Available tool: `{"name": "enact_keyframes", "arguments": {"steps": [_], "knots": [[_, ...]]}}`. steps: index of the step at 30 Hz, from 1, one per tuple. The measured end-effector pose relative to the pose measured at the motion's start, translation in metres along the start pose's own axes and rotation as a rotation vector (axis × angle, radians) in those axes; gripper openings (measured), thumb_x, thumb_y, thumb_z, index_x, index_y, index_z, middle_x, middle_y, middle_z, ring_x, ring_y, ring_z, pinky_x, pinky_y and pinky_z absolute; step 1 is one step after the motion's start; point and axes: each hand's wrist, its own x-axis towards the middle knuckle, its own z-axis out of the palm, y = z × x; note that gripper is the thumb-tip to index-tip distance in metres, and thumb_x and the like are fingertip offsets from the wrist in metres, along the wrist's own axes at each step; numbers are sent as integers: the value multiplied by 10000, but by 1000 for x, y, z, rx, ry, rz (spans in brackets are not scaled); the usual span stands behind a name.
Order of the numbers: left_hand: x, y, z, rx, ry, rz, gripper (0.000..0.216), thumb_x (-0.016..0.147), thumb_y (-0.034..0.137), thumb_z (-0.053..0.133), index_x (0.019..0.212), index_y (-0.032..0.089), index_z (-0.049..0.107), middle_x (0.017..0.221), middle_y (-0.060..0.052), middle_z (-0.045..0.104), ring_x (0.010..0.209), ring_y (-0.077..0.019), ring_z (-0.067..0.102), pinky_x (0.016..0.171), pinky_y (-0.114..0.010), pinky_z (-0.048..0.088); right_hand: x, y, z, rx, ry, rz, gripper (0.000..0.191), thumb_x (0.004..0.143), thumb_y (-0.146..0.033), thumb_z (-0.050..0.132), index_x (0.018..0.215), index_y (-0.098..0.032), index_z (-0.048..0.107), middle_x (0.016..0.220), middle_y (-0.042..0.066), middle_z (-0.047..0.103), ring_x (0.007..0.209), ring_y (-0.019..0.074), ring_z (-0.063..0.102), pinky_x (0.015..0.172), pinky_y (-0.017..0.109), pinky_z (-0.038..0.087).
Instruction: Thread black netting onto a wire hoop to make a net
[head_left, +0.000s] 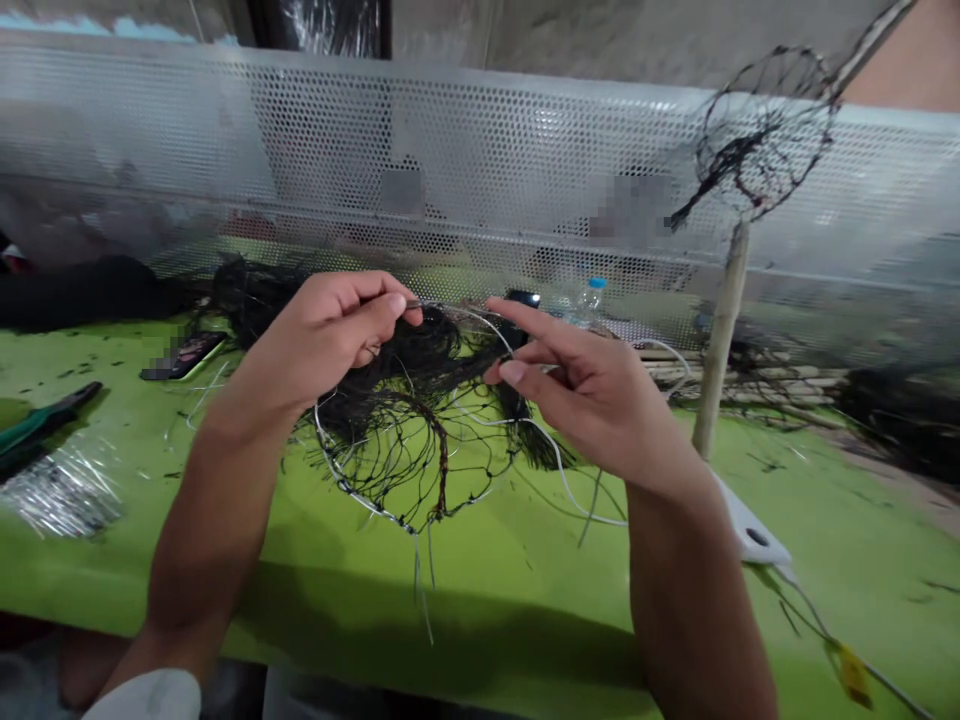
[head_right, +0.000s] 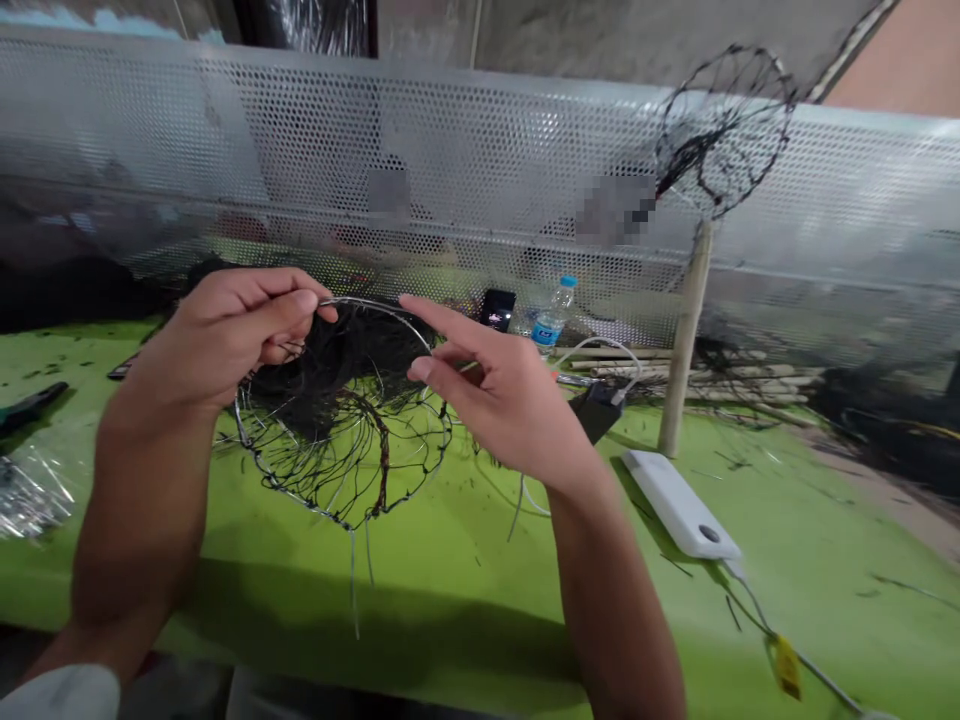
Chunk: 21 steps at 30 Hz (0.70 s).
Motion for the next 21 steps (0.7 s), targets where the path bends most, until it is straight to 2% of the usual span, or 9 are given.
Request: {"name": "enact_keyframes", "arguments": {"steps": [4, 6, 8, 10, 13, 15, 17, 19, 21], "knots": [[1, -4, 7, 25, 48, 45, 198, 987, 256, 573, 906, 168, 732, 634, 21, 397, 527, -75, 329, 452, -201, 245, 2, 1, 5, -57, 80, 1, 511, 1008, -247, 604, 1517, -278, 578, 704, -23, 657, 484, 90, 269, 434, 249, 273], [1, -7, 7, 42, 48, 38, 200, 994, 262, 554, 910, 176, 713, 644, 21, 403, 535, -86, 334, 455, -212, 245, 1, 2, 5, -132, 129, -7, 485, 1018, -247, 577, 1502, -279, 600, 644, -33, 572, 491, 99, 270, 450, 256, 260], [3, -8, 8, 106, 6, 20, 189, 990, 239, 528, 896, 182, 682, 686, 12, 460, 551, -91, 354, 479, -225, 271, 0, 3, 3, -189, 104, -10, 481, 1027, -247, 551, 1504, -288, 599, 598, -45, 456, 496, 106, 258, 459, 257, 238], [5, -10, 8, 250, -86, 44, 188, 985, 222, 509, 878, 186, 659, 792, -9, 560, 622, -101, 436, 558, -244, 348, -1, 2, 0, -210, 24, -19, 481, 1034, -229, 523, 1505, -286, 598, 577, -56, 353, 503, 109, 232, 467, 254, 228], [8, -12, 12, 474, -234, 149, 257, 1028, 301, 469, 909, 195, 671, 947, -27, 663, 833, -147, 573, 769, -296, 438, -2, 0, -5, -233, -59, -42, 469, 1026, -186, 517, 1479, -244, 628, 572, -63, 302, 519, 104, 194, 472, 247, 222], [10, -13, 16, 583, -231, 250, 299, 1052, 354, 453, 949, 203, 691, 999, -34, 701, 950, -182, 597, 898, -342, 436, -1, -1, -9, -234, -64, -52, 460, 1022, -179, 523, 1464, -218, 641, 574, -64, 308, 525, 102, 195, 471, 245, 217], [10, -13, 20, 677, -155, 367, 263, 1047, 357, 495, 983, 208, 701, 1035, -39, 721, 1008, -199, 594, 955, -363, 419, -1, -1, -13, -210, -72, -57, 459, 1021, -186, 525, 1463, -225, 641, 581, -64, 306, 523, 104, 197, 463, 246, 206], [8, -10, 22, 700, -99, 436, 210, 1034, 337, 537, 1006, 209, 701, 992, -31, 726, 939, -182, 606, 883, -328, 440, -2, 0, -16, -181, -99, -64, 454, 1022, -199, 529, 1457, -251, 646, 590, -63, 291, 522, 107, 189, 455, 250, 190], [3, -6, 25, 671, -78, 456, 208, 1039, 329, 538, 992, 208, 701, 876, -11, 714, 779, -146, 603, 740, -285, 444, -3, 0, -18, -158, -121, -78, 452, 1022, -207, 534, 1453, -278, 649, 597, -61, 274, 523, 111, 176, 448, 254, 171]]}}
